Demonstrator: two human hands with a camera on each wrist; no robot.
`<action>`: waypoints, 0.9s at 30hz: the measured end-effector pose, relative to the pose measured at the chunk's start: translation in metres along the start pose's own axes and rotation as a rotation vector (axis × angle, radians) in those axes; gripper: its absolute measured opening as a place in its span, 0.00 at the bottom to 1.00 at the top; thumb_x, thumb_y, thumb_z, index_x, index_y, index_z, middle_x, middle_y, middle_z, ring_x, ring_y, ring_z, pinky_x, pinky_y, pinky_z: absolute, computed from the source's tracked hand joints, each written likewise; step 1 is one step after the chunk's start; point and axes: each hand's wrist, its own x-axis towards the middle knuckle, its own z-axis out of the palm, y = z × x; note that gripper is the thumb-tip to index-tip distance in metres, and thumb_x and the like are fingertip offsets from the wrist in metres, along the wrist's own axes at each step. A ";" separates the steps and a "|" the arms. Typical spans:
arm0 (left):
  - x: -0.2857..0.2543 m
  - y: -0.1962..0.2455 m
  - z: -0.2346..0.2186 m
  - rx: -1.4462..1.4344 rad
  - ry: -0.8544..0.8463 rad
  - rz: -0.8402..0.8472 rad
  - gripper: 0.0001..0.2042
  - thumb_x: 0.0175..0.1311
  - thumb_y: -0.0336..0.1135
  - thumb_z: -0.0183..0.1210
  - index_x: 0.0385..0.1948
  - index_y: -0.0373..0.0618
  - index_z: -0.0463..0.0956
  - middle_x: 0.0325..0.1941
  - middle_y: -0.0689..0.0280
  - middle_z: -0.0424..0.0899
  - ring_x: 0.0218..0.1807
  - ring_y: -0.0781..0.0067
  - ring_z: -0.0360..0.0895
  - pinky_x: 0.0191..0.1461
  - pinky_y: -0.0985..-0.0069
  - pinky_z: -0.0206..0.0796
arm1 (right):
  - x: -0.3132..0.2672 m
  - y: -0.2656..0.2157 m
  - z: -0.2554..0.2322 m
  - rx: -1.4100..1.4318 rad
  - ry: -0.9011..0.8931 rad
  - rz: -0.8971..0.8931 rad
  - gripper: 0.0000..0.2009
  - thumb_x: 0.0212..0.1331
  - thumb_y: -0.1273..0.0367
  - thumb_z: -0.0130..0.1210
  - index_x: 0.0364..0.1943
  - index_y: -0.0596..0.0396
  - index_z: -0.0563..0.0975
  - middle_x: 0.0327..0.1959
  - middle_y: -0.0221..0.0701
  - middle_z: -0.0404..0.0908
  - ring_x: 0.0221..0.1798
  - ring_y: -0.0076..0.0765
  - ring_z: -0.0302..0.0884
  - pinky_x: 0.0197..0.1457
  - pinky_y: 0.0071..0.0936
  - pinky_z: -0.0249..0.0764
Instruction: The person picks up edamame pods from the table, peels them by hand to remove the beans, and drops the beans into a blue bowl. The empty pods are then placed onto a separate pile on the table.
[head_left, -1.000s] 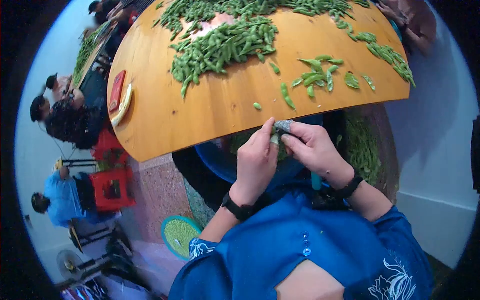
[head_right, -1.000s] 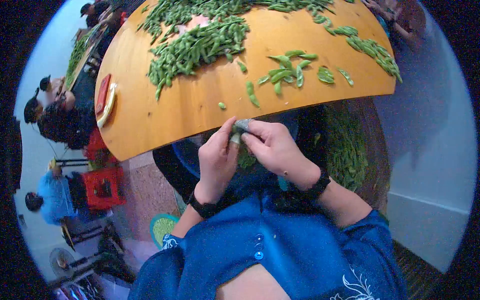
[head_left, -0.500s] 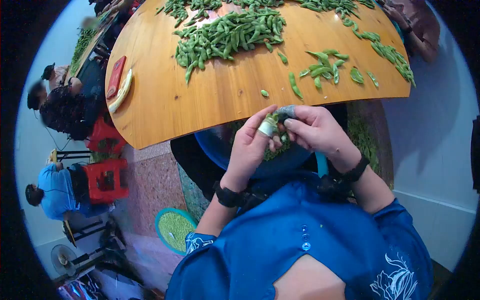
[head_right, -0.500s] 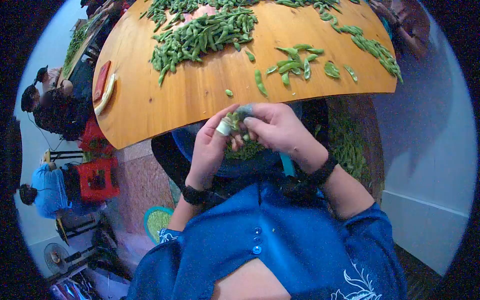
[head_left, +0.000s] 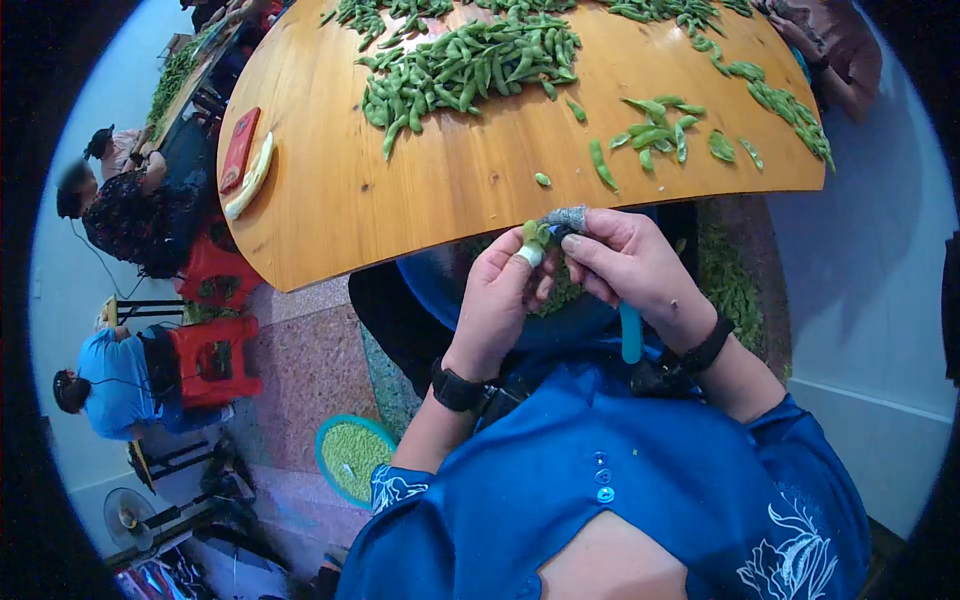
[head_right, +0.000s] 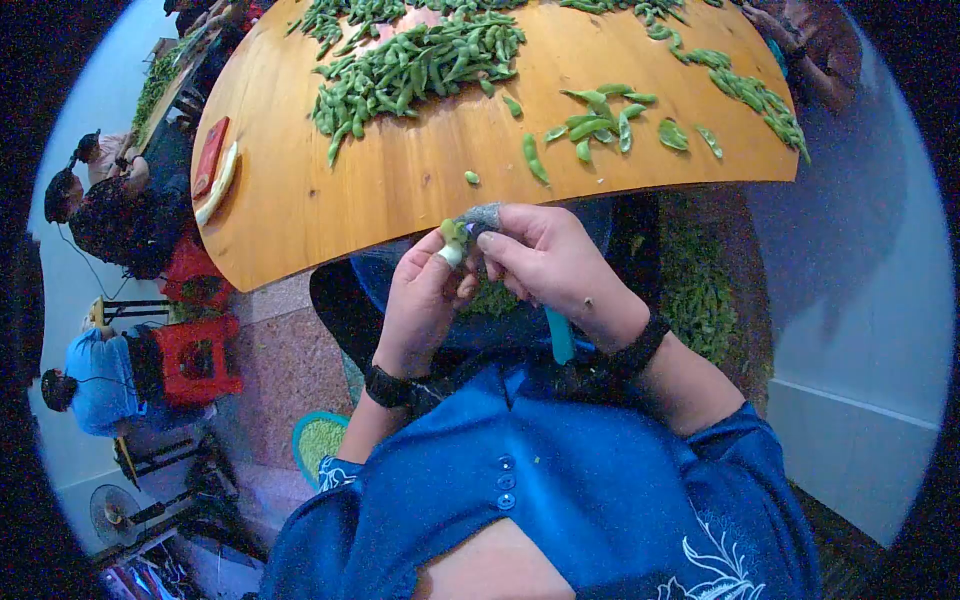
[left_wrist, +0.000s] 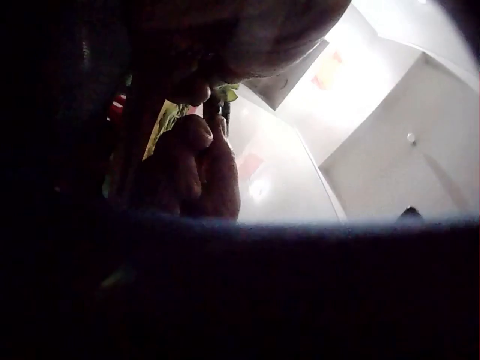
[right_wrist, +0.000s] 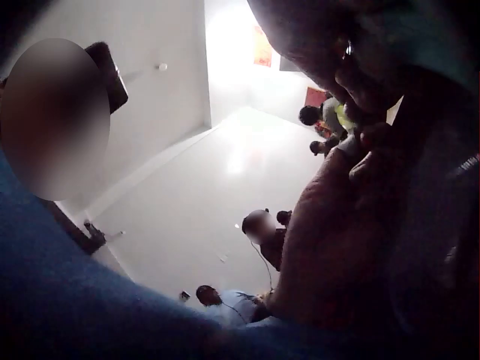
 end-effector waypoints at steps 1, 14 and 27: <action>0.000 -0.001 0.002 0.026 0.022 -0.007 0.11 0.69 0.32 0.45 0.48 0.41 0.71 0.31 0.71 0.75 0.26 0.86 0.69 0.28 0.88 0.58 | -0.001 -0.001 -0.002 0.003 0.039 -0.021 0.11 0.63 0.70 0.49 0.46 0.55 0.78 0.21 0.20 0.73 0.18 0.11 0.65 0.20 0.12 0.61; -0.019 0.050 0.024 1.138 0.202 0.604 0.14 0.55 0.25 0.59 0.45 0.39 0.76 0.37 0.58 0.81 0.42 0.66 0.79 0.47 0.74 0.70 | -0.021 -0.041 -0.097 -0.459 0.651 -0.467 0.11 0.60 0.68 0.56 0.43 0.57 0.79 0.26 0.19 0.74 0.22 0.12 0.62 0.25 0.14 0.60; -0.113 0.198 0.126 0.999 -0.191 1.583 0.12 0.59 0.29 0.57 0.45 0.37 0.75 0.39 0.61 0.79 0.38 0.69 0.76 0.41 0.75 0.69 | -0.102 -0.138 -0.109 -0.031 -0.080 -1.313 0.14 0.57 0.67 0.54 0.38 0.67 0.70 0.22 0.27 0.67 0.13 0.13 0.55 0.12 0.12 0.50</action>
